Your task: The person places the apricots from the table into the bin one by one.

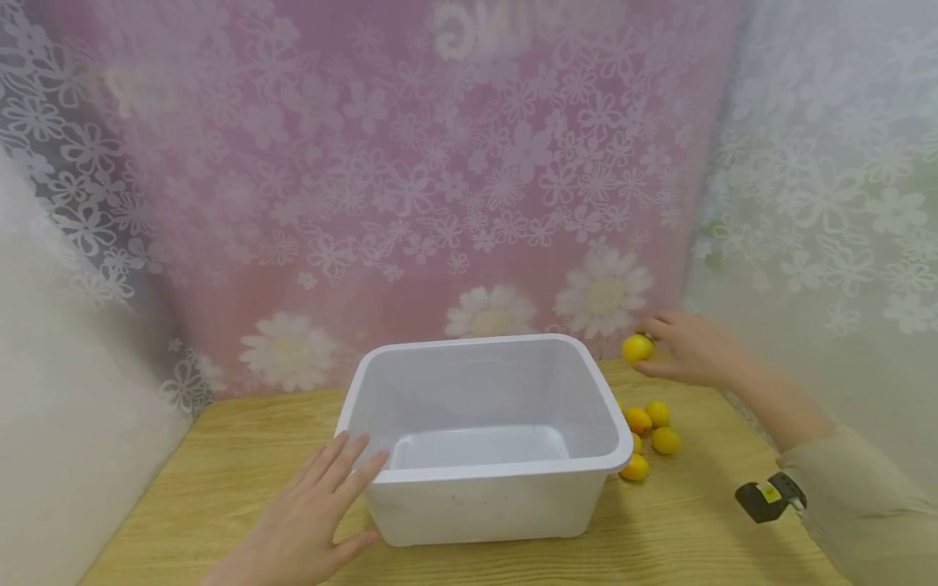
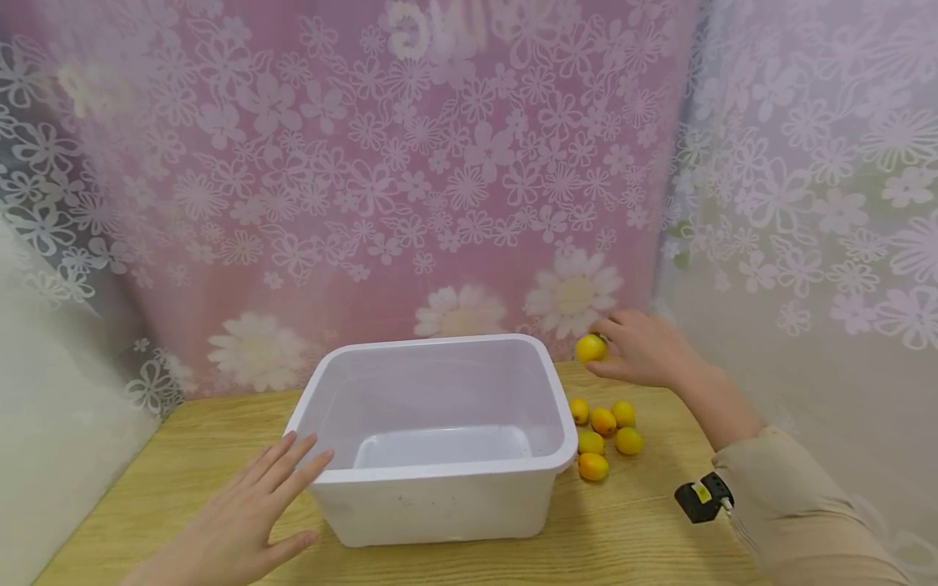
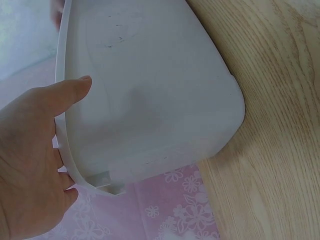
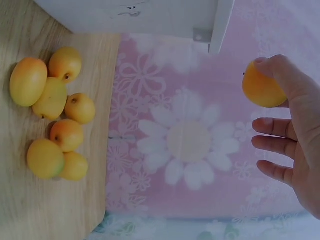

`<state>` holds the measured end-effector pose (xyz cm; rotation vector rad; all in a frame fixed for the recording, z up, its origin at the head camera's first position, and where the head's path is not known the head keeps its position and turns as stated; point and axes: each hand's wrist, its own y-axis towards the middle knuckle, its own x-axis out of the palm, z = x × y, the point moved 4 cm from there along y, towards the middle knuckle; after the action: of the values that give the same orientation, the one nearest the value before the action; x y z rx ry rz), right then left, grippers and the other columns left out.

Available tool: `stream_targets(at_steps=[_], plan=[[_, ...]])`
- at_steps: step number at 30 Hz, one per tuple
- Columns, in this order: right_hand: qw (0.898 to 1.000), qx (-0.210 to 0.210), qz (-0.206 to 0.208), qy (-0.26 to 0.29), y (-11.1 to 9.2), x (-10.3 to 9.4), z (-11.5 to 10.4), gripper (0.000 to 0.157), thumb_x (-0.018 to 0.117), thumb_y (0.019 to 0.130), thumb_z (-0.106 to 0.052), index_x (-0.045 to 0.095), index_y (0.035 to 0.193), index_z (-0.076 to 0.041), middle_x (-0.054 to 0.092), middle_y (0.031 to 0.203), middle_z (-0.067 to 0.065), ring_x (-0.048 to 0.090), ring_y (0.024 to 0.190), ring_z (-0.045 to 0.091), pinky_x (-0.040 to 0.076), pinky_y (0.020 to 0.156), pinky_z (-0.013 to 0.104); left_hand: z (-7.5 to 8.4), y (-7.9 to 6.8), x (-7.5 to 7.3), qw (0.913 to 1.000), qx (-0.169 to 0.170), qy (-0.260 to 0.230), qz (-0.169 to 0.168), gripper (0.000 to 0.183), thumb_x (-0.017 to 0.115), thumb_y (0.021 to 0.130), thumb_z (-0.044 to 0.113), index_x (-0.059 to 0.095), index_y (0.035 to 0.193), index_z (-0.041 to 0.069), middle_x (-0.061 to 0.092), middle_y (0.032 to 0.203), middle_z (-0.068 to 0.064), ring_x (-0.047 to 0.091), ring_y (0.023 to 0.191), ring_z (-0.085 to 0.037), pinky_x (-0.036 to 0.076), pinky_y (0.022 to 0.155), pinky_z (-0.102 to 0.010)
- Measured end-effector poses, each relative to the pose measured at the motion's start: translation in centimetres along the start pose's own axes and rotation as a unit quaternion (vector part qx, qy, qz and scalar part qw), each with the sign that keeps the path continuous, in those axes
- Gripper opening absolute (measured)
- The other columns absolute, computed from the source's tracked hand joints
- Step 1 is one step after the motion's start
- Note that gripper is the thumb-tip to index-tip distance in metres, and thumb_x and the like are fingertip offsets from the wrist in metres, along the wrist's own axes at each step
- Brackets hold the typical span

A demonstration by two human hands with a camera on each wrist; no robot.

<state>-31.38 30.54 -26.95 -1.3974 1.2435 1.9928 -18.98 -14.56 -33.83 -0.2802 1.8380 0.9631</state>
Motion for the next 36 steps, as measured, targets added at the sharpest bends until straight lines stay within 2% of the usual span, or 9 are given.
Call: stream_targets(at_steps=[5, 12, 15, 16, 21, 24, 32, 36], plan=[[1.000, 0.009, -0.024, 0.013, 1.5, -0.3, -0.5, 0.039, 0.072, 0.077, -0.035, 0.063, 0.104, -0.008, 0.061, 0.097, 0.006, 0.056, 0.079, 0.023, 0.050, 0.067, 0.042, 0.0, 0.0, 0.0, 0.9999, 0.006, 0.002, 0.008, 0.078, 0.063, 0.080, 0.053, 0.038, 0.141, 0.013, 0.040, 0.141, -0.016, 0.039, 0.126, -0.037, -0.007, 0.109, -0.022], [1.000, -0.009, -0.023, 0.006, 3.4, -0.1, -1.5, 0.040, 0.072, 0.076, -0.038, 0.064, 0.103, -0.010, 0.058, 0.087, 0.001, 0.051, 0.072, 0.017, 0.046, 0.063, 0.033, -0.1, 0.2, -0.2, 0.9999, 0.009, -0.006, 0.006, 0.076, 0.061, 0.081, 0.054, 0.039, 0.140, 0.011, 0.041, 0.140, -0.018, 0.039, 0.125, -0.039, -0.006, 0.110, -0.023], [0.999, -0.008, -0.030, 0.008, 4.0, 0.2, -1.9, 0.041, 0.072, 0.076, -0.039, 0.064, 0.104, -0.010, 0.057, 0.086, 0.001, 0.051, 0.072, 0.017, 0.045, 0.063, 0.033, -0.1, 0.2, -0.2, 0.9999, 0.004, -0.011, -0.001, 0.075, 0.059, 0.082, 0.055, 0.040, 0.140, 0.011, 0.041, 0.140, -0.017, 0.039, 0.126, -0.038, -0.005, 0.110, -0.022], [0.999, -0.007, -0.033, 0.011, 4.2, 0.3, -2.0, 0.041, 0.072, 0.076, -0.039, 0.064, 0.105, -0.010, 0.058, 0.087, 0.002, 0.052, 0.074, 0.018, 0.046, 0.064, 0.034, -0.1, 0.2, -0.3, 1.0000, 0.002, -0.007, -0.003, 0.075, 0.059, 0.082, 0.055, 0.041, 0.140, 0.011, 0.041, 0.140, -0.017, 0.039, 0.126, -0.038, -0.002, 0.111, -0.025], [0.999, -0.007, -0.047, 0.023, 4.9, 0.9, -2.8, 0.040, 0.071, 0.077, -0.039, 0.064, 0.106, -0.011, 0.059, 0.089, 0.003, 0.054, 0.079, 0.022, 0.047, 0.070, 0.041, 0.1, 0.1, -0.3, 0.9997, -0.009, -0.014, -0.019, 0.080, 0.071, 0.075, 0.045, 0.040, 0.140, 0.011, 0.040, 0.141, -0.017, 0.037, 0.127, -0.038, -0.004, 0.111, -0.024], [0.998, -0.012, -0.050, 0.026, 5.3, 1.4, -3.2, 0.039, 0.070, 0.078, -0.039, 0.064, 0.106, -0.012, 0.059, 0.089, 0.003, 0.054, 0.078, 0.021, 0.046, 0.069, 0.041, 0.1, 0.1, -0.2, 0.9994, -0.013, -0.020, -0.027, 0.082, 0.072, 0.075, 0.044, 0.038, 0.142, 0.012, 0.039, 0.142, -0.016, 0.037, 0.128, -0.037, -0.010, 0.108, -0.020], [0.996, -0.008, -0.075, 0.037, 6.2, 2.7, -4.0, 0.043, 0.069, 0.079, -0.040, 0.063, 0.108, -0.010, 0.055, 0.089, 0.005, 0.050, 0.073, 0.017, 0.046, 0.061, 0.033, 0.1, 0.0, -0.1, 0.9994, -0.016, -0.018, -0.025, 0.083, 0.072, 0.073, 0.046, 0.037, 0.142, 0.013, 0.039, 0.141, -0.017, 0.037, 0.127, -0.038, -0.009, 0.108, -0.020], [0.996, -0.009, -0.076, 0.035, 6.5, 3.1, -4.5, 0.044, 0.069, 0.079, -0.041, 0.063, 0.109, -0.009, 0.055, 0.091, 0.003, 0.050, 0.075, 0.018, 0.045, 0.064, 0.037, 0.1, 0.0, -0.1, 0.9995, -0.018, -0.016, -0.018, 0.085, 0.074, 0.072, 0.045, 0.037, 0.142, 0.013, 0.039, 0.141, -0.018, 0.037, 0.128, -0.037, -0.008, 0.109, -0.021]])
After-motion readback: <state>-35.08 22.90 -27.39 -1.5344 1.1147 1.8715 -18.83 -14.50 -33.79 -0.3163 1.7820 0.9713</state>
